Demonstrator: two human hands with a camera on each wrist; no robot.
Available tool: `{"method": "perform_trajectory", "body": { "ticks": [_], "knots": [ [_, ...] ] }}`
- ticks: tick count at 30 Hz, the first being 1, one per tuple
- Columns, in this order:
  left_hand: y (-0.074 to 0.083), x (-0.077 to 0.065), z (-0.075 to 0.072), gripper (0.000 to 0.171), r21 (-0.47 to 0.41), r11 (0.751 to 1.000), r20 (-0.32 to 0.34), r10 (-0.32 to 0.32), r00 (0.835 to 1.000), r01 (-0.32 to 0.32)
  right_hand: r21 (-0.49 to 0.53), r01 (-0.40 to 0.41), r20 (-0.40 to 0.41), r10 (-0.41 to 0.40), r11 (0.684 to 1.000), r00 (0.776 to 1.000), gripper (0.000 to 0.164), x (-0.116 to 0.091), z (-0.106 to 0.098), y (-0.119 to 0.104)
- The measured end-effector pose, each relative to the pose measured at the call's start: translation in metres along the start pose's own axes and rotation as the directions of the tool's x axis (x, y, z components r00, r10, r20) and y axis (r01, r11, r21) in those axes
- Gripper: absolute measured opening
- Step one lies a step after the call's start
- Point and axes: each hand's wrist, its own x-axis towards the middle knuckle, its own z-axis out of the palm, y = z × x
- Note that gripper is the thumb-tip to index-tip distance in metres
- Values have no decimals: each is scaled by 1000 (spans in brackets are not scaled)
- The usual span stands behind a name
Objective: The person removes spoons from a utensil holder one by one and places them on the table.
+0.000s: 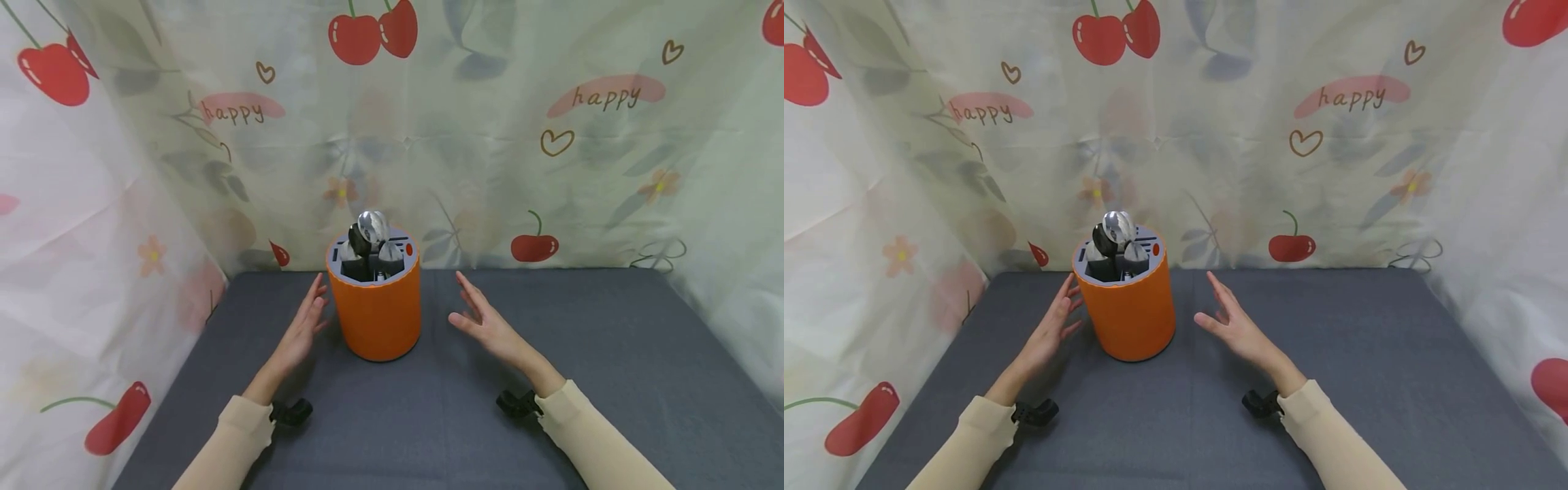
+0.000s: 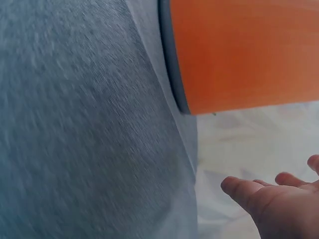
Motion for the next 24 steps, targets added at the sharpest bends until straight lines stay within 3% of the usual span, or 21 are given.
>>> {"method": "perform_trajectory", "body": {
  "ticks": [9,24],
  "knots": [
    [-1,-3,4,56,-53,998,-7,-23,1000,23,6,-47,-17,47,999,999,83,6,22,4],
    [-12,-10,13,60,-94,994,-7,48,999,-48,31,-78,35,77,996,996,92,15,54,7]
  ]
}}
